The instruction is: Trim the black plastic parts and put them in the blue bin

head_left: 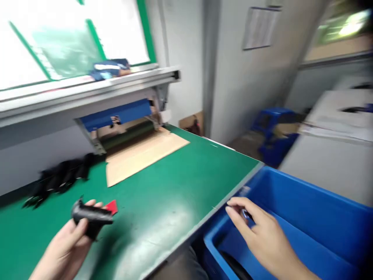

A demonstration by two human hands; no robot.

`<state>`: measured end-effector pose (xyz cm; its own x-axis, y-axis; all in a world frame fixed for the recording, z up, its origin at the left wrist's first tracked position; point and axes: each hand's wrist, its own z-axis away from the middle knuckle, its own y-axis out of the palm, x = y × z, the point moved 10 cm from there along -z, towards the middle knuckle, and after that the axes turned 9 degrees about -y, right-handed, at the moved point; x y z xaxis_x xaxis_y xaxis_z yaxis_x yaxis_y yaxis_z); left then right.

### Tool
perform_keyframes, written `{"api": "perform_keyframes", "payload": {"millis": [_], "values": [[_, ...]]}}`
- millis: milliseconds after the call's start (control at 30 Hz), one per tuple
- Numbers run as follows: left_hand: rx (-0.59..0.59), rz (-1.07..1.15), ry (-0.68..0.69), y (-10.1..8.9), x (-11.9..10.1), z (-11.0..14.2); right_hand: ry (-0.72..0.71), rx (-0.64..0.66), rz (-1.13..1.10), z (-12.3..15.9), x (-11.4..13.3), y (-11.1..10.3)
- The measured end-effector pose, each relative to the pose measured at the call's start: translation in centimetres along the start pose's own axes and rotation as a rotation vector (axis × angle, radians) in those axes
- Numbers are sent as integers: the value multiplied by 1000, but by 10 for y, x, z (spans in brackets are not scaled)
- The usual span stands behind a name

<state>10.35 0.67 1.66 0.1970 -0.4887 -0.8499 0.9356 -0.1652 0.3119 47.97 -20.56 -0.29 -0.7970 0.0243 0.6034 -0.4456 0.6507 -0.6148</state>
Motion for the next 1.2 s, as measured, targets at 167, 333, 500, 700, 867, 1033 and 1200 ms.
{"api": "perform_keyframes", "payload": {"millis": [167,333,500,700,867,1033,1200], "values": [[227,158,211,-9,-36,-4,-602,197,-105,-70,182,95],[291,216,405,-37,-76,1,-970,287,-53,-104,311,185],[311,205,466,-75,-89,-5,-997,298,-160,-118,340,238],[213,306,358,-97,-68,-19,-978,366,-156,-109,337,261],[192,342,292,-99,-65,-20,-985,363,-58,-106,344,266],[240,335,309,-101,-72,-19,-977,308,-3,-104,346,270],[293,280,344,-99,-71,-21,-970,324,-22,-102,343,275]]}}
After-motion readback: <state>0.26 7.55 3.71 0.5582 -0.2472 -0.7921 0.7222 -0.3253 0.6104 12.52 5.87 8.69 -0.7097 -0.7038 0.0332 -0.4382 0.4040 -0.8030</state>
